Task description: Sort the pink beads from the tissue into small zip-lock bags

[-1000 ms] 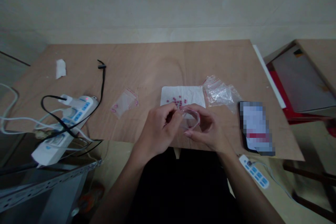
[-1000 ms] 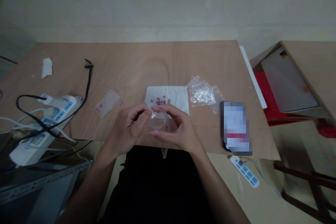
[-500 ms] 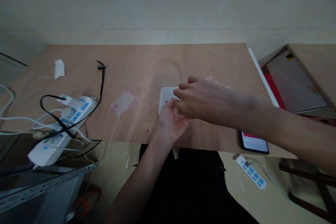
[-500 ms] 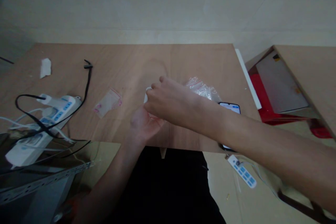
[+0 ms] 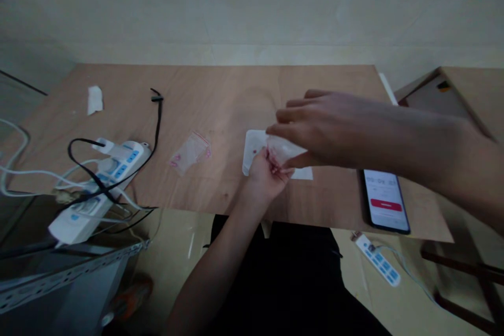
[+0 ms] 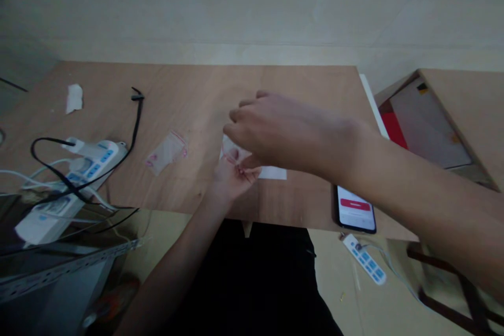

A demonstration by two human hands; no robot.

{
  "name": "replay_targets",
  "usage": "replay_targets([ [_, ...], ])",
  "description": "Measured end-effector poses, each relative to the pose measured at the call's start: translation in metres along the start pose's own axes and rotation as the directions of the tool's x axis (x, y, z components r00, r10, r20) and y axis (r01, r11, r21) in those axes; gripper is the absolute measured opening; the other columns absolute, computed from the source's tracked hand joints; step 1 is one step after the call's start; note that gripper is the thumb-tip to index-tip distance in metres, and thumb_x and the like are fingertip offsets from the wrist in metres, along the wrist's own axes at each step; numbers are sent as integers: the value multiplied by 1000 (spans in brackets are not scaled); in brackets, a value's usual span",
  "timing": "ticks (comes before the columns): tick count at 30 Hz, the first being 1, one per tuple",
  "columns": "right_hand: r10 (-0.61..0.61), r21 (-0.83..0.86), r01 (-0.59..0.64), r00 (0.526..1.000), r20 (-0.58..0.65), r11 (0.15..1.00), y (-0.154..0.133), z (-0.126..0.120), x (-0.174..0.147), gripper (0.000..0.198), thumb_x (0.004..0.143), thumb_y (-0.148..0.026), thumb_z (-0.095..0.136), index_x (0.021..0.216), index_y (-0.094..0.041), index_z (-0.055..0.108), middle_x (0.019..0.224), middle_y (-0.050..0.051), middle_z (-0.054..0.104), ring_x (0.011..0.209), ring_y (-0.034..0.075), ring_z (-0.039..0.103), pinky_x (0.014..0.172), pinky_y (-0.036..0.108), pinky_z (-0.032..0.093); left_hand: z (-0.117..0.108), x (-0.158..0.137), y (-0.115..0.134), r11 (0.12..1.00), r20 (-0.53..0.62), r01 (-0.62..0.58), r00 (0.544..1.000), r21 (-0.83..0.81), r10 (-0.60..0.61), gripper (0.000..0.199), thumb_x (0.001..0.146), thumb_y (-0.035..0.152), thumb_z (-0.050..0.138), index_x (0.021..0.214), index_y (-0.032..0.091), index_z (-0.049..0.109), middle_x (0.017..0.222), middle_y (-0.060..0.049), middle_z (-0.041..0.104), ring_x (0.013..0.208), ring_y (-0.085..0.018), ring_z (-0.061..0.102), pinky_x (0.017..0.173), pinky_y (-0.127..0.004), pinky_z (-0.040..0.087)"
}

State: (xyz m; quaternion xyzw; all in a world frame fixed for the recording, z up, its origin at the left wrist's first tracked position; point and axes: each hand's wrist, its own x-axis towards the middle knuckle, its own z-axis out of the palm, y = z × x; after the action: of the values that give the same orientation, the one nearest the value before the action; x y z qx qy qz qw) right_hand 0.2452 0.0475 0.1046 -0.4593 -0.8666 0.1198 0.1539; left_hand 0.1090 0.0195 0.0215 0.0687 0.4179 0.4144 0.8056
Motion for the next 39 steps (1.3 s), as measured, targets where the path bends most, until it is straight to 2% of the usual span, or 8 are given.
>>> replay_targets([
  [5,129,-218,-175,969,-209,960,32,-12,-40,56,87,-55,59,129,-17,60,106,13,71,89,26,68,84,42,53,-14,32,7,845,-32,-252,953,471,302,48,96,27,39,50,21,28,45,6,24,38,-9,26,42,-22,23],
  [9,447,-189,-555,793,-415,810,68,52,-75,68,92,-61,42,129,-7,60,117,25,65,111,35,63,92,46,50,-24,60,2,-167,434,-426,671,889,601,35,97,30,39,64,20,49,67,-4,55,69,-18,56,68,-29,42],
  [12,557,-174,-623,769,-313,763,76,104,-85,71,97,-50,31,143,3,40,145,30,44,137,41,41,107,58,37,-28,76,-4,-464,586,-376,648,802,486,30,97,27,36,78,18,56,86,-12,65,89,-24,60,85,-37,43],
  [23,654,-50,-702,684,-322,710,63,128,-90,81,97,-54,23,152,4,14,158,29,20,150,38,11,117,64,11,-34,77,-6,-551,639,-356,591,755,493,36,100,31,30,89,16,61,98,-15,65,97,-27,58,89,-41,41],
  [29,610,23,-664,672,-419,747,64,127,-93,79,96,-53,31,155,-4,11,161,26,11,150,40,5,116,67,7,-50,53,22,-430,561,-364,463,826,686,27,98,29,37,85,19,59,92,-10,65,93,-23,58,89,-38,42],
  [33,545,102,-572,692,-474,814,62,120,-95,75,96,-52,38,156,-14,14,163,20,9,150,41,3,116,67,5,-100,29,60,-337,358,-123,314,934,879,27,90,36,54,104,13,61,107,-17,65,105,-30,57,96,-45,42],
  [35,532,97,-559,701,-475,823,58,117,-93,72,97,-50,37,156,-16,15,164,18,9,150,41,2,116,68,6,-125,20,76,-309,289,8,332,951,898,42,85,39,62,114,9,60,119,-22,62,115,-34,55,101,-48,39],
  [39,557,28,-607,708,-433,794,45,112,-84,67,98,-48,29,154,-11,20,163,19,10,151,38,3,116,67,11,-150,9,89,-360,285,47,521,932,804,28,91,35,51,99,15,67,108,-17,70,104,-32,62,91,-44,45],
])
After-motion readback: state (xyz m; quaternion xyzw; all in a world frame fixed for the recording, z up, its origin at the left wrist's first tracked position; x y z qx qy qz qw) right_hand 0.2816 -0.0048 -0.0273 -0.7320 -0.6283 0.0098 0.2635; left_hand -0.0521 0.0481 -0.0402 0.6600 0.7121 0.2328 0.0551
